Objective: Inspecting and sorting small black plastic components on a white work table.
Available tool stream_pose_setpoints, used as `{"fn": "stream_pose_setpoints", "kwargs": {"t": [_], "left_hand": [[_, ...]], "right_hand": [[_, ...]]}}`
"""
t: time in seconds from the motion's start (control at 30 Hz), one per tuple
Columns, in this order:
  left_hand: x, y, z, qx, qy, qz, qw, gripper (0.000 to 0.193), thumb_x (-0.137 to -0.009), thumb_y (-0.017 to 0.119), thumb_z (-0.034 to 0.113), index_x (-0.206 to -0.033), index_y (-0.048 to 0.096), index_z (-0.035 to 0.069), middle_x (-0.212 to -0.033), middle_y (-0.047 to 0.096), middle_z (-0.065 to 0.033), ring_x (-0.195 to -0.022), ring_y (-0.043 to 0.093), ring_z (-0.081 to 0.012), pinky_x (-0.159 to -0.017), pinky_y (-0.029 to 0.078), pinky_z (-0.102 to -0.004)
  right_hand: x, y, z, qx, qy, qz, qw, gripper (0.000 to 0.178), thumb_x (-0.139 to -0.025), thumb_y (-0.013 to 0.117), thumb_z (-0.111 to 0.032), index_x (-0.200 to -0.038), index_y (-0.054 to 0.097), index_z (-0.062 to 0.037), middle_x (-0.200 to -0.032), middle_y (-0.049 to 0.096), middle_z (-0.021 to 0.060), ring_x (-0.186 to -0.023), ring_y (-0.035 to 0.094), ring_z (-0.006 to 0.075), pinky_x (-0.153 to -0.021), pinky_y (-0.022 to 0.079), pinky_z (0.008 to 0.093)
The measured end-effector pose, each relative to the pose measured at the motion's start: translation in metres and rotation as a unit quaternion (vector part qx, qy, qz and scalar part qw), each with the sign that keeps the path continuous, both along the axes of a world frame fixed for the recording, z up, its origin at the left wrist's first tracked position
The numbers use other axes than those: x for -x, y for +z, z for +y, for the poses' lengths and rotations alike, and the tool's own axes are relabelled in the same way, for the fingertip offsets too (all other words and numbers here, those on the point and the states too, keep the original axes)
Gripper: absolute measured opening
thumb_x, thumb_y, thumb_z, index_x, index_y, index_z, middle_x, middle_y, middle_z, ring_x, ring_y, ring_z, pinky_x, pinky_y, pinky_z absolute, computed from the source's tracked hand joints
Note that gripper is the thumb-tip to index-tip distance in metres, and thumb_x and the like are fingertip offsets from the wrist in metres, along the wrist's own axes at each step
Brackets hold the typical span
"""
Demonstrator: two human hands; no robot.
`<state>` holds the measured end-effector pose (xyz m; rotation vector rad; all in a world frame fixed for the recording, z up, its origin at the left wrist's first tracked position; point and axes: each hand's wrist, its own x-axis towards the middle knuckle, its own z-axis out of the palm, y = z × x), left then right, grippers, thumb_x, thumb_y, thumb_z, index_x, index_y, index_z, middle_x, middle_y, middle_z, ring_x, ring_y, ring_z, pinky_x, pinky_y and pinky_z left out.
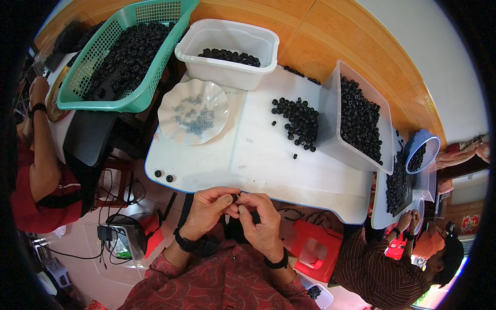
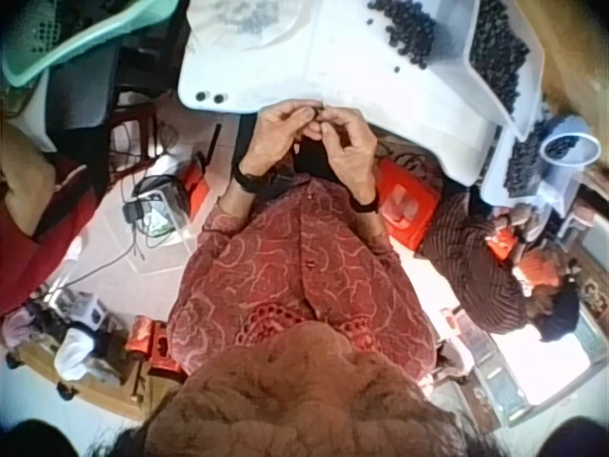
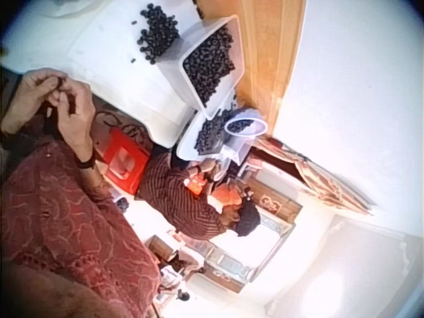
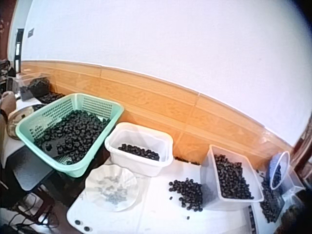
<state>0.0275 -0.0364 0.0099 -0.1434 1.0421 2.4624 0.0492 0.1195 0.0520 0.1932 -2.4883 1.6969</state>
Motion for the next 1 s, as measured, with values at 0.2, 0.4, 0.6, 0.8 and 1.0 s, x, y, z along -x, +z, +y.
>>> {"fn": "stream_pose_setpoints", "kwargs": {"t": [0.2, 0.4, 0.6, 0.8, 1.0], "left_hand": [[-0.001, -0.006, -0.001, -0.109, 0.026, 0.006, 0.994, 0.027, -0.097, 0.055, 0.006, -0.121, 0.059, -0.006, -0.093, 0.067, -0.0126, -0.076, 0.067, -0.0156, -0.073, 0.061, -0.0311], [0.0, -0.004, -0.004, -0.207, 0.038, 0.029, 0.977, 0.03, -0.099, 0.052, 0.007, -0.124, 0.056, -0.007, -0.102, 0.065, -0.0148, -0.078, 0.062, -0.0132, -0.071, 0.061, -0.0291], [0.0, 0.002, -0.004, -0.157, 0.056, 0.039, 0.985, 0.036, -0.098, 0.058, 0.021, -0.121, 0.057, -0.007, -0.099, 0.063, -0.0143, -0.071, 0.058, -0.0115, -0.061, 0.056, -0.0245], [-0.005, 0.002, 0.001, -0.158, 0.075, 0.036, 0.984, 0.028, -0.097, 0.056, 0.009, -0.121, 0.058, -0.005, -0.1, 0.066, -0.0117, -0.08, 0.061, -0.013, -0.072, 0.056, -0.0268], [-0.006, 0.003, 0.003, -0.17, 0.079, 0.043, 0.981, 0.026, -0.097, 0.056, 0.008, -0.119, 0.058, -0.005, -0.102, 0.064, -0.0111, -0.092, 0.063, -0.0166, -0.074, 0.058, -0.0291]], "right_hand": [[-0.002, 0.0, -0.008, 0.08, -0.006, -0.011, 0.997, 0.029, -0.087, 0.058, 0.01, -0.115, 0.058, 0.0013, -0.106, 0.058, 0.0093, -0.096, 0.063, 0.0153, -0.084, 0.051, 0.0269], [-0.001, 0.001, -0.017, 0.079, -0.02, 0.029, 0.996, 0.029, -0.088, 0.061, 0.005, -0.116, 0.057, 0.0012, -0.114, 0.056, 0.0123, -0.094, 0.062, 0.0152, -0.081, 0.051, 0.026], [0.001, -0.003, -0.024, 0.105, 0.003, 0.009, 0.994, 0.036, -0.092, 0.064, -0.009, -0.123, 0.052, 0.0039, -0.117, 0.055, 0.0148, -0.098, 0.062, 0.0178, -0.084, 0.051, 0.0292], [0.003, 0.005, -0.035, 0.063, 0.017, -0.052, 0.997, 0.055, -0.088, 0.071, -0.021, -0.13, 0.048, 0.0074, -0.104, 0.06, 0.0145, -0.091, 0.063, 0.0183, -0.08, 0.051, 0.0288], [0.003, 0.002, -0.041, 0.013, -0.005, -0.051, 0.999, 0.063, -0.086, 0.074, -0.027, -0.131, 0.047, 0.0092, -0.089, 0.057, 0.0081, -0.072, 0.055, 0.012, -0.063, 0.046, 0.024]]}}
